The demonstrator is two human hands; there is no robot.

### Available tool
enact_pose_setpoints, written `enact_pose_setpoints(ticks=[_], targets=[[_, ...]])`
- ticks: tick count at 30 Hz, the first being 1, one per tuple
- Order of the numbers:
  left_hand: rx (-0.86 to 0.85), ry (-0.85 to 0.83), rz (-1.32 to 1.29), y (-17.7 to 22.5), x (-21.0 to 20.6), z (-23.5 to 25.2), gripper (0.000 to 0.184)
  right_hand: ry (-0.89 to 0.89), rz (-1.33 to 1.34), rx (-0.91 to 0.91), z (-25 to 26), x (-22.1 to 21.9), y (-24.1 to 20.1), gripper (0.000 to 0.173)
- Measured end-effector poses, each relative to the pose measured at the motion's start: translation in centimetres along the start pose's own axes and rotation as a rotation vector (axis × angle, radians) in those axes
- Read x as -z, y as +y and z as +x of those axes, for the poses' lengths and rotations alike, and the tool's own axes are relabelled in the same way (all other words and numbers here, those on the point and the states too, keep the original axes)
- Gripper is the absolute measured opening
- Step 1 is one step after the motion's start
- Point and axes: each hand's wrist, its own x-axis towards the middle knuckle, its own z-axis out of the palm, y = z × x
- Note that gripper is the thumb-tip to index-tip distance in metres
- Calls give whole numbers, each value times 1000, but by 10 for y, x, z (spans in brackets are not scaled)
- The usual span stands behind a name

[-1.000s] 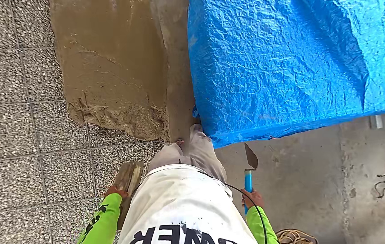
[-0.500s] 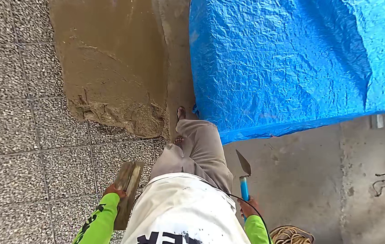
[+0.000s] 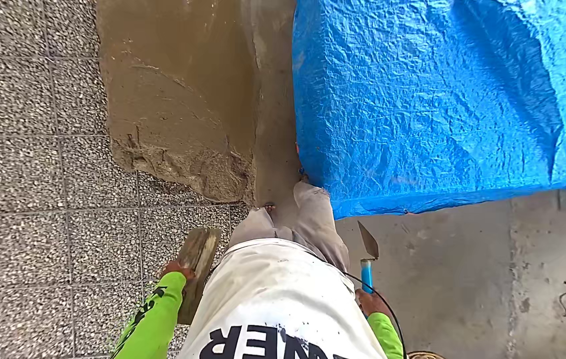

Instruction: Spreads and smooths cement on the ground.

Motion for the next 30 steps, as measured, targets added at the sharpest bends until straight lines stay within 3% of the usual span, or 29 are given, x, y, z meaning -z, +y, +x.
enact_pose_setpoints(ticks=[8,14,22,30], targets=[[23,-6,-58,-23,-30,9,69,7,7,92,26,17,-22,39],[27,-49,-82,-33,-29,-3,69,3,37,73,4,17,-19,35],[41,-25,-59,-24,-28,-5,68,-57,-221,79,-20,18,1,39],[9,-49,-58,-16,-46,-2,68,-51,-77,-24,-6,5,11,36]])
